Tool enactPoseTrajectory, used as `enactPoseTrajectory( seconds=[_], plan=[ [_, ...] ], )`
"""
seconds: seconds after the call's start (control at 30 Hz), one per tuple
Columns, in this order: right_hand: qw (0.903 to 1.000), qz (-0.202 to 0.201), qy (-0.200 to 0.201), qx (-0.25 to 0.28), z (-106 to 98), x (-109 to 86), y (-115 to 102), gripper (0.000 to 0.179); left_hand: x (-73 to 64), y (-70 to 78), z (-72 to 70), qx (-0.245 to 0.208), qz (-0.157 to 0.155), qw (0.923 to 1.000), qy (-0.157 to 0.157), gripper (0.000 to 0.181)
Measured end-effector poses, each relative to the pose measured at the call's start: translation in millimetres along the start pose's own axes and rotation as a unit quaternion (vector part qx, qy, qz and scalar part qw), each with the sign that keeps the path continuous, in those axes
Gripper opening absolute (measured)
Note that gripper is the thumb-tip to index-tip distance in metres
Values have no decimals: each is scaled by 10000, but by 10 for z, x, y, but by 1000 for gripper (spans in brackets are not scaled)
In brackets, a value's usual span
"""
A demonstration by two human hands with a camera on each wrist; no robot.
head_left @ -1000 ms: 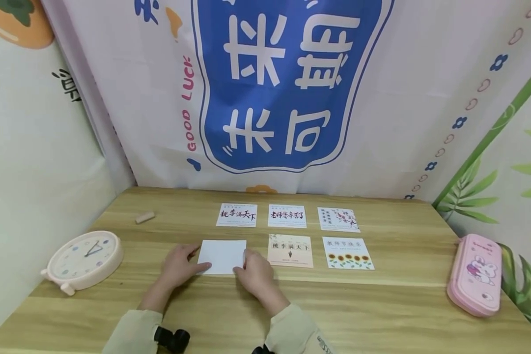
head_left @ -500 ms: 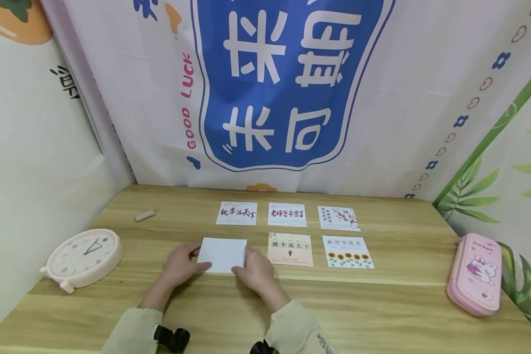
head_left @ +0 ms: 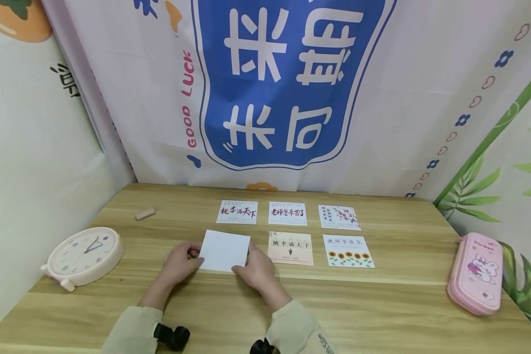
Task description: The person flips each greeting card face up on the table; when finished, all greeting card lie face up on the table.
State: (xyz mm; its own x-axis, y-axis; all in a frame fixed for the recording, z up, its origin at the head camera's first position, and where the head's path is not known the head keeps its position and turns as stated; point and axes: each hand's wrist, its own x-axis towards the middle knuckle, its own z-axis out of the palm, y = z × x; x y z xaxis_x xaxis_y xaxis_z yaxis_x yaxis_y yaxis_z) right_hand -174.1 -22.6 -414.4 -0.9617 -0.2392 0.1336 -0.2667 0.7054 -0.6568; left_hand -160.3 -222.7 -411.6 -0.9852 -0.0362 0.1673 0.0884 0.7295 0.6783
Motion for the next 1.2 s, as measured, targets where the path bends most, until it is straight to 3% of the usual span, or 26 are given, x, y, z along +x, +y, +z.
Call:
enactPoseTrajectory(
  seconds=[0.2, 0.3, 0.5, 0.6, 0.7, 0.8, 1.0, 1.07, 1.2],
  plan=[
    [9985, 11, 292, 469, 13, -20, 37, 46, -8, 23, -5, -422, -262, 9988, -7, 20],
    [9938, 99, 532, 970, 25, -24, 25, 43, -15, 19, -10, -657, -415, 9970, 69, 19],
    [9660, 186, 1277, 2242, 57, -1, 11, 9, 15, -17, 14, -1435, -827, 9851, 471, 18],
    [9416, 239, 1265, 3110, 67, 15, 9, 4, 29, -26, 22, -2005, -1013, 9723, 649, 19],
    [9078, 386, 1004, 4054, 75, 23, 11, 10, 37, -22, 20, -2460, -1092, 9600, 776, 20],
    [8812, 498, 868, 4620, 99, 42, 41, 17, 38, -2, 11, -2972, -1096, 9454, 762, 20],
    [8363, 966, 610, 5362, 69, 61, 63, 34, 23, 48, -26, -4290, -1163, 8949, 408, 28],
    [8269, 1098, 505, 5492, 13, 43, 31, 36, 14, 63, -50, -4559, -1243, 8808, 291, 35],
    [8212, 1149, 381, 5576, 1, 39, 47, 38, -5, 70, -86, -5031, -1228, 8553, 146, 38]
  ],
)
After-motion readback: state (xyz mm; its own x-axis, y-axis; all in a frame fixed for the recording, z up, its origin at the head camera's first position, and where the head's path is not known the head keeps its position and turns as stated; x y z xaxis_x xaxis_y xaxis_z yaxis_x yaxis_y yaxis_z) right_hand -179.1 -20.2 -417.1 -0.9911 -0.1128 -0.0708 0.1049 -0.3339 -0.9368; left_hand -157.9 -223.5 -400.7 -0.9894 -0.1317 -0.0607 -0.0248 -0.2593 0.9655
